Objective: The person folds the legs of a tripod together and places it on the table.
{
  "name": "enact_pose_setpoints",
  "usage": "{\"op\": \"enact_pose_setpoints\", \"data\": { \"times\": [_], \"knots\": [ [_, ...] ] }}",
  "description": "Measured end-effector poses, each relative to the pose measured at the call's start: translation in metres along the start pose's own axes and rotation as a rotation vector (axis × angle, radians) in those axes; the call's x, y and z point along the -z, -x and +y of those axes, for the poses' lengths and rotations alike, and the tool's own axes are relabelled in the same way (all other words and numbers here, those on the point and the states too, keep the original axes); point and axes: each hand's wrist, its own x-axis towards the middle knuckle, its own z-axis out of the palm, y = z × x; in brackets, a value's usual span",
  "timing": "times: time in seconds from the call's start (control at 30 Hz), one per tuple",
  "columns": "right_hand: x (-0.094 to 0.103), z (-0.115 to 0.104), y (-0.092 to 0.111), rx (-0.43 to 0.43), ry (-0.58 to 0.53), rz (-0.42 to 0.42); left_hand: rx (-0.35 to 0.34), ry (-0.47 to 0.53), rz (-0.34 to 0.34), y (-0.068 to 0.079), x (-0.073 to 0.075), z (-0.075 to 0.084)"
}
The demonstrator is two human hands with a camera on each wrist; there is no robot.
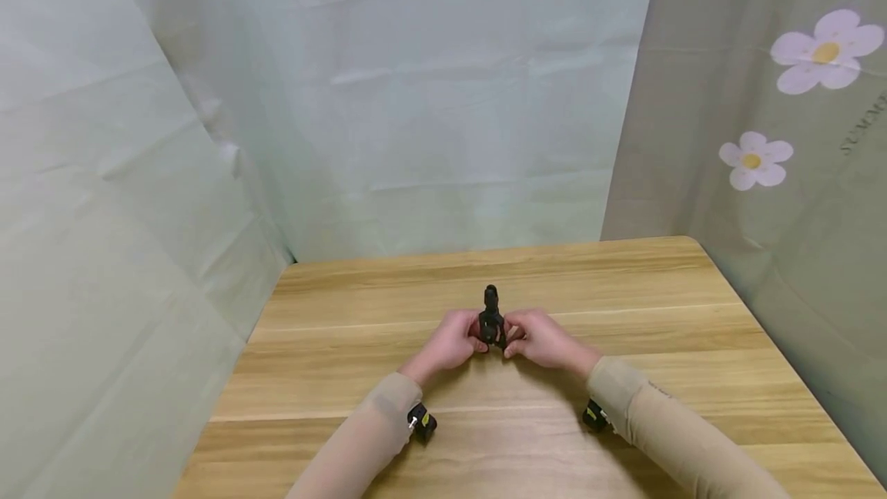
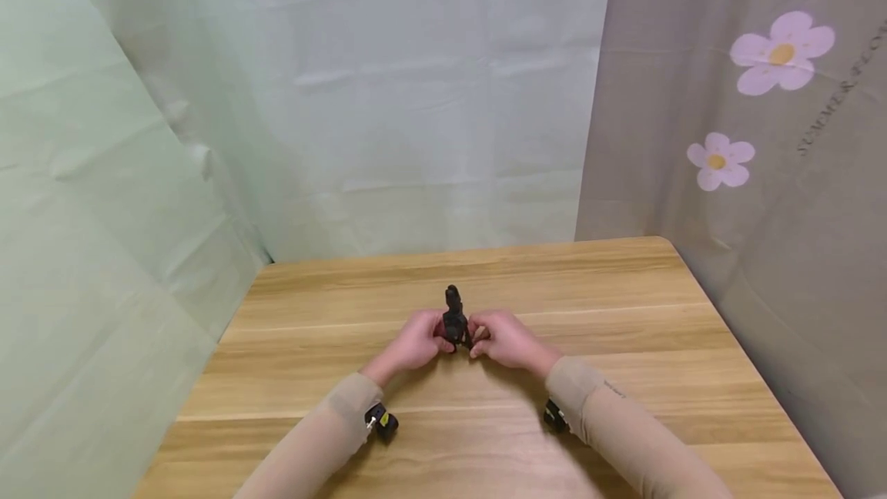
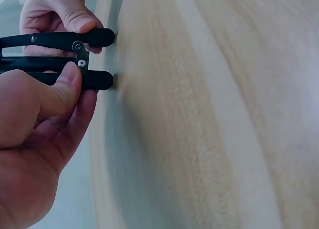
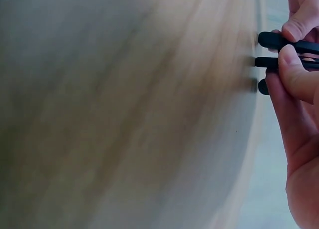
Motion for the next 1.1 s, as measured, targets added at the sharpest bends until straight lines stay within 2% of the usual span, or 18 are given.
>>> {"op": "enact_pose_setpoints", "data": {
  "times": [0.43, 0.77, 1.0, 1.1],
  "knots": [
    [-0.0024, 0.002, 0.0011, 0.021, 0.068, 0.028, -0.009, -0.012, -0.013, -0.0024, -0.0004, -0.0056],
    [-0.0023, 0.0024, 0.0012, -0.025, 0.116, 0.071, -0.027, -0.007, 0.003, -0.0059, -0.0027, -0.0063],
    [-0.0019, 0.0082, -0.0011, 0.085, 0.117, 0.067, 0.001, -0.032, -0.002, -0.008, -0.0021, -0.0059],
    [0.0004, 0.0092, -0.0009, 0.069, 0.049, 0.047, 0.021, -0.034, 0.002, -0.0083, -0.0016, -0.0033]
  ]
}}
